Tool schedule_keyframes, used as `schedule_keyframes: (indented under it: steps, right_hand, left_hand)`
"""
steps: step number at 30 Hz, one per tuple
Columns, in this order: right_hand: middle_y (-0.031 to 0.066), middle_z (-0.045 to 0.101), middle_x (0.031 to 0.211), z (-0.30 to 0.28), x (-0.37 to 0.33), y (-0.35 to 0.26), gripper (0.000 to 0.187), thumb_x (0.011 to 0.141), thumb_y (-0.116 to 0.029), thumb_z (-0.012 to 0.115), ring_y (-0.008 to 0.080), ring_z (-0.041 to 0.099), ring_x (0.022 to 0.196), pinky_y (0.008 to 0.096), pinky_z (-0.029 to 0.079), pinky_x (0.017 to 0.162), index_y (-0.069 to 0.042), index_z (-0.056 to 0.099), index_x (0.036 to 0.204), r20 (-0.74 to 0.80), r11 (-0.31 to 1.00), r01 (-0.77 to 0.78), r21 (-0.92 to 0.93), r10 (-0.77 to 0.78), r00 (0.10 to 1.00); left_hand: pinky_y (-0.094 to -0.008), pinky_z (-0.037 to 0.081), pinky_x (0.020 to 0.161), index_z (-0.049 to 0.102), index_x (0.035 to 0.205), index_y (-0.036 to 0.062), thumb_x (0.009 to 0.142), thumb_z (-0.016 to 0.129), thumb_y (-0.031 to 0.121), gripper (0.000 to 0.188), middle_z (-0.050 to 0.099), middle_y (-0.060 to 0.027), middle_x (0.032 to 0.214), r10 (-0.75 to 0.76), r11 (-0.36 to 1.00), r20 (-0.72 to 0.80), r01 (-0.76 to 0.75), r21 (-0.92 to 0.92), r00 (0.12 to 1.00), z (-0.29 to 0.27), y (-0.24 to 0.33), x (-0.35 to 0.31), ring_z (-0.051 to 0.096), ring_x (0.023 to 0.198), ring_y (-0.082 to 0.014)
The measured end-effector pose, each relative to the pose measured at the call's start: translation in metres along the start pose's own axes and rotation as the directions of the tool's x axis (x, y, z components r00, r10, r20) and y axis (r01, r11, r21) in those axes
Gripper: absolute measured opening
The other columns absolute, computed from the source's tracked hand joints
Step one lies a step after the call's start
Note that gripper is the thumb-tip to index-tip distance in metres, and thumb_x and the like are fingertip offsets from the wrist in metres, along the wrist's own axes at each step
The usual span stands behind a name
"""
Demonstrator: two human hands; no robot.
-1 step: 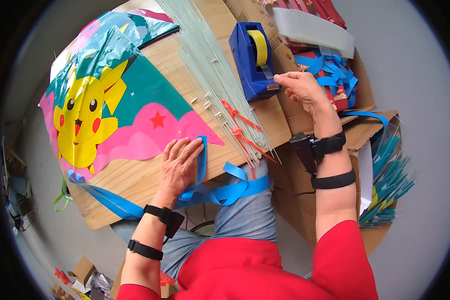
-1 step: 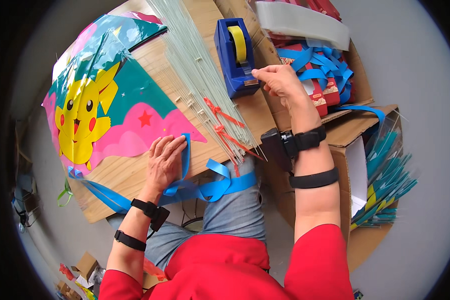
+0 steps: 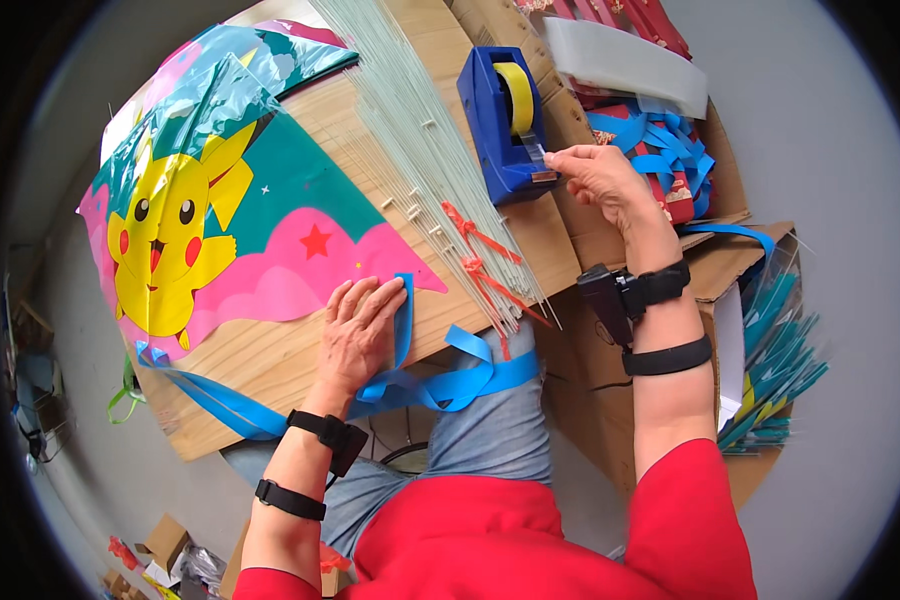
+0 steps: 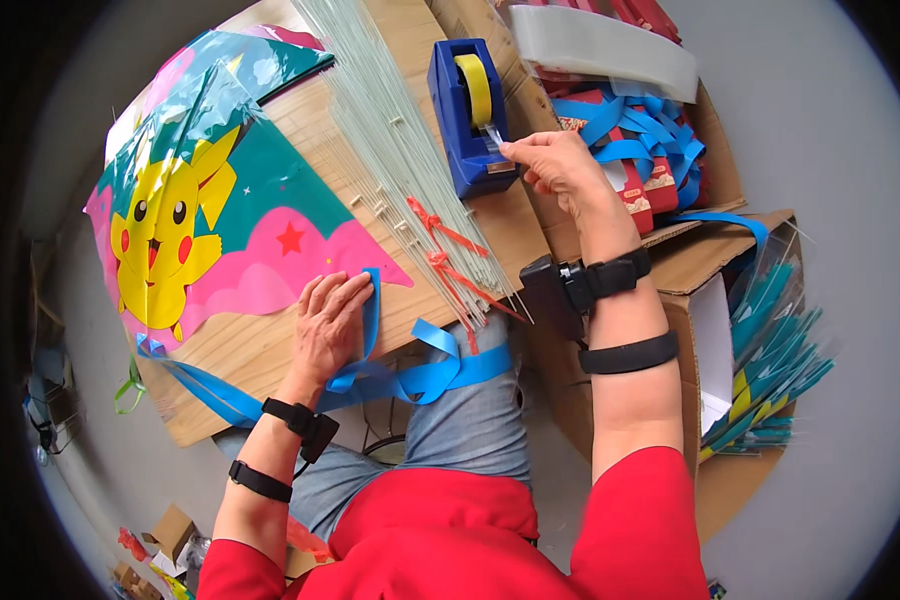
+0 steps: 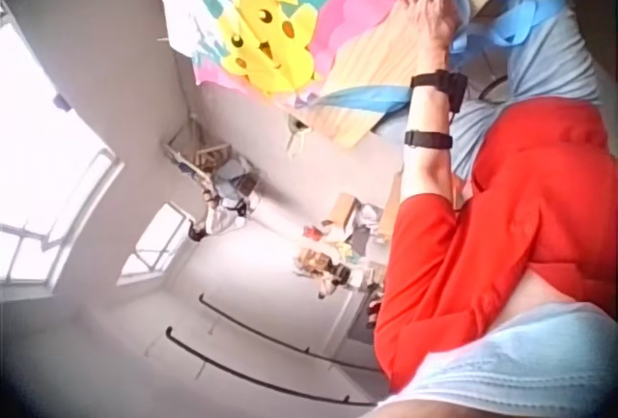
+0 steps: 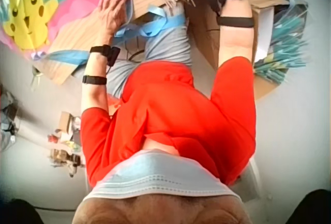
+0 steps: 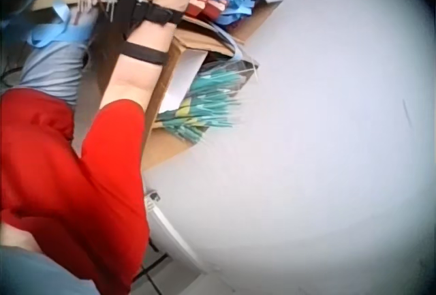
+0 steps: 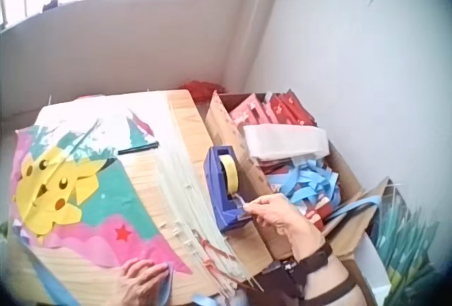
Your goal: The person assembles a Pikachu-themed kite by attaching blue ribbons to the kite's frame using a tape dispenser. They repeatedly cut tape and secure the ribbons to the kite's structure on a wooden table.
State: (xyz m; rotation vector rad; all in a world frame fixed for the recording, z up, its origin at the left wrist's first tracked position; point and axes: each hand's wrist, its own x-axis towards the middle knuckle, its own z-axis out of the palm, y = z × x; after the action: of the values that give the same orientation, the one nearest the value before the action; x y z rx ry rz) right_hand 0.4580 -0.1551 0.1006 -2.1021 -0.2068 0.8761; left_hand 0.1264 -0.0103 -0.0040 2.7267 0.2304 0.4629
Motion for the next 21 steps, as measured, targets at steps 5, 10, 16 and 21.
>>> schedule_keyframes:
  steps: [5,10,16,21]
  right_hand:
    - [0.0001,0.063,0.089,0.000,0.001,0.007,0.017,0.093,-0.022,0.067,0.0080,0.057,0.072,0.0234,0.050,0.064,-0.007,0.065,0.101,0.169,0.958,-0.070,0.277,0.023,0.985]
    - [0.0030,0.064,0.101,-0.005,-0.022,0.021,0.017,0.094,-0.019,0.064,0.0155,0.061,0.095,0.0366,0.050,0.084,-0.007,0.062,0.106,0.256,0.863,-0.036,0.504,-0.109,0.961]
    - [0.0037,0.064,0.100,0.025,-0.041,0.045,0.016,0.091,-0.011,0.065,0.0128,0.059,0.096,0.0305,0.045,0.091,-0.003,0.061,0.105,0.009,0.771,0.099,0.630,-0.134,0.991]
    - [0.0065,0.065,0.101,0.035,-0.033,0.065,0.013,0.091,-0.009,0.065,0.0147,0.061,0.096,0.0308,0.047,0.091,-0.003,0.062,0.102,0.056,0.714,0.040,0.699,-0.111,0.992]
  left_hand:
    - [-0.0411,0.033,0.111,0.066,0.119,0.0150,0.081,0.061,0.008,0.039,0.059,0.0045,0.130,-0.020,1.000,0.016,0.019,0.010,1.000,-0.002,0.001,0.001,0.052,0.122,-0.0189]
    - [-0.0409,0.032,0.111,0.066,0.119,0.0149,0.081,0.061,0.008,0.039,0.059,0.0044,0.130,-0.017,1.000,0.015,0.017,0.016,1.000,-0.001,0.001,0.000,0.052,0.122,-0.0190]
    - [-0.0440,0.035,0.109,0.064,0.121,0.0112,0.080,0.058,0.009,0.042,0.060,-0.0007,0.132,0.003,1.000,0.025,-0.003,-0.009,1.000,-0.001,-0.002,0.000,0.052,0.123,-0.0256]
    - [-0.0431,0.033,0.111,0.065,0.121,0.0126,0.080,0.059,0.009,0.042,0.059,0.0008,0.132,-0.009,1.000,0.041,0.010,-0.009,0.999,-0.002,0.000,-0.001,0.051,0.124,-0.0240]
